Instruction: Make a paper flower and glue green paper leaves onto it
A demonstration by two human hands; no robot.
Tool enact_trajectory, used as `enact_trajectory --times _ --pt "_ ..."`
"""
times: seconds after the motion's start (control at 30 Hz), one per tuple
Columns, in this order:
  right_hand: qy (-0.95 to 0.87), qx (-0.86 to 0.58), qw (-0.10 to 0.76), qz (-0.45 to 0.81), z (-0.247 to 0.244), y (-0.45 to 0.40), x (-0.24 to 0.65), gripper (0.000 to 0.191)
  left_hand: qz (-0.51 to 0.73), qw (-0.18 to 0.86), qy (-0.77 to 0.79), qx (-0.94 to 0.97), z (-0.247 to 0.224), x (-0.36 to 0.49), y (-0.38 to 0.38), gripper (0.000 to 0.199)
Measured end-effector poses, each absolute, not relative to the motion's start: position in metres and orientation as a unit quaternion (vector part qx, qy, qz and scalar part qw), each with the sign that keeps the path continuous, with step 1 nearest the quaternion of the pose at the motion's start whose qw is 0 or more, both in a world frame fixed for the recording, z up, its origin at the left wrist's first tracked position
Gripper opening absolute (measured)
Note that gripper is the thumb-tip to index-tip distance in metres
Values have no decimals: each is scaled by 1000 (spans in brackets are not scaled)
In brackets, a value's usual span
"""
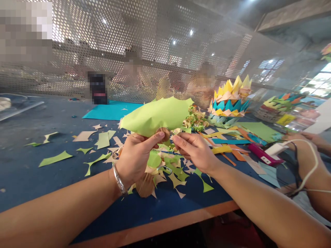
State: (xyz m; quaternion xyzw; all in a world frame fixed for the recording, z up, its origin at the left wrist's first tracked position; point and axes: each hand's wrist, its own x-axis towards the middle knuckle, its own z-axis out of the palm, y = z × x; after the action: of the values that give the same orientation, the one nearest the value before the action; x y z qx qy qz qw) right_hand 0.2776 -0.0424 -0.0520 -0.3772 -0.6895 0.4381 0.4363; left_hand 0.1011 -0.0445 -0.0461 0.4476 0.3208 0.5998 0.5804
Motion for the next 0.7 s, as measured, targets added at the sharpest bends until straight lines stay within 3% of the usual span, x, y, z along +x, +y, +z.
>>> enact_trajectory --times 0.7 --pt "-698 -379 448 410 -55 -40 280 48 608 516 286 531 -49 96 -39 11"
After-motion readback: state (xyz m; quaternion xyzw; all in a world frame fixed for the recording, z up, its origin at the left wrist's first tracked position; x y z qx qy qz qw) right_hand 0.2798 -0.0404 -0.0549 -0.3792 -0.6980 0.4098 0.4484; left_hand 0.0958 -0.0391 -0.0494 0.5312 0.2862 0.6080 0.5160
